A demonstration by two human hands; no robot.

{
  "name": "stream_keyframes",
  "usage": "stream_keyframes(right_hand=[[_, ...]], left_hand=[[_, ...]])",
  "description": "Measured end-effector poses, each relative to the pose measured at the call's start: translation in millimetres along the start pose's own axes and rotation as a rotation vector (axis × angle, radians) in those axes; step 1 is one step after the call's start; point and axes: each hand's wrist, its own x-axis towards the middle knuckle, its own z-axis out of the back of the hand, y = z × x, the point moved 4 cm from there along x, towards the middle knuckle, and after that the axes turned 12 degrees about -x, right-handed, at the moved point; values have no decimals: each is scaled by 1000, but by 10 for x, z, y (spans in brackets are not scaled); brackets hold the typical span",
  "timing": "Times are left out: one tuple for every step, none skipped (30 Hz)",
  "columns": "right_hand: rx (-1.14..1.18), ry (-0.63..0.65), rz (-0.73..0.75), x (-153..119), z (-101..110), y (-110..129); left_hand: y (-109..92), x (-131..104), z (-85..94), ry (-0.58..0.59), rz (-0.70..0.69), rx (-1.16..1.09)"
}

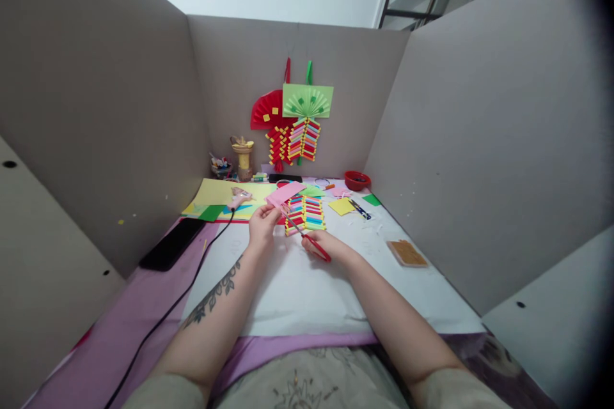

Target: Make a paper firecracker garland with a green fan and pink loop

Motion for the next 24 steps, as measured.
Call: stream_keyframes(right_hand=[[1,-1,1,1,1,2],[2,-2,-2,3,1,3],[4,-3,-7,5,2,3],[9,-4,-13,6,2,3],[16,-3,-16,7,2,5],[21,0,-19,6,2,8],[25,1,-20,4,2,12],[27,3,-19,1,2,17],[26,3,-21,-3,3,21],[22,2,-24,-7,5,23],[14,0,-30,-10,7,23],[4,-3,-33,-11,10,22],[-8,-4,-36,-12,12,19],[-26,-5,-40,-10,15,15],[-51,-8,-41,-7,20,11],[-79,-12,-40,-3,25,6],[-107,-17,-39,1,30,1],[-135,-20,-36,5,34,-3],[-159,-23,-34,8,38,-8],[-178,-25,-31,11,41,-13],[-189,-23,-29,12,41,-18],[-194,-21,-28,13,42,-25],[-195,-19,-27,13,42,-31],[-192,-19,-26,14,42,-38]], left_hand=[[-4,-5,-5,-4,4,-6],[-10,-10,-12,-6,10,-17],[-17,-16,-22,-8,19,-33],[-25,-23,-34,-8,30,-55],[-34,-30,-49,-4,42,-80],[-45,-38,-63,-1,53,-103],[-57,-45,-76,-1,62,-121],[-70,-53,-86,-4,70,-133],[-82,-61,-93,-9,75,-138],[-94,-67,-99,-13,77,-138],[-105,-73,-103,-16,78,-133],[-115,-78,-106,-16,79,-122],[-124,-80,-107,-16,79,-106],[-131,-79,-103,-20,79,-86],[-136,-74,-96,-25,78,-61],[-140,-65,-86,-30,74,-33],[-142,-52,-74,-33,67,-2],[-143,-36,-60,-32,57,29],[-141,-17,-46,-28,48,61],[-138,2,-30,-23,39,91],[-135,21,-14,-23,28,115],[-133,37,3,-29,20,133],[-130,50,18,-37,14,144],[-130,59,29,-44,9,149]])
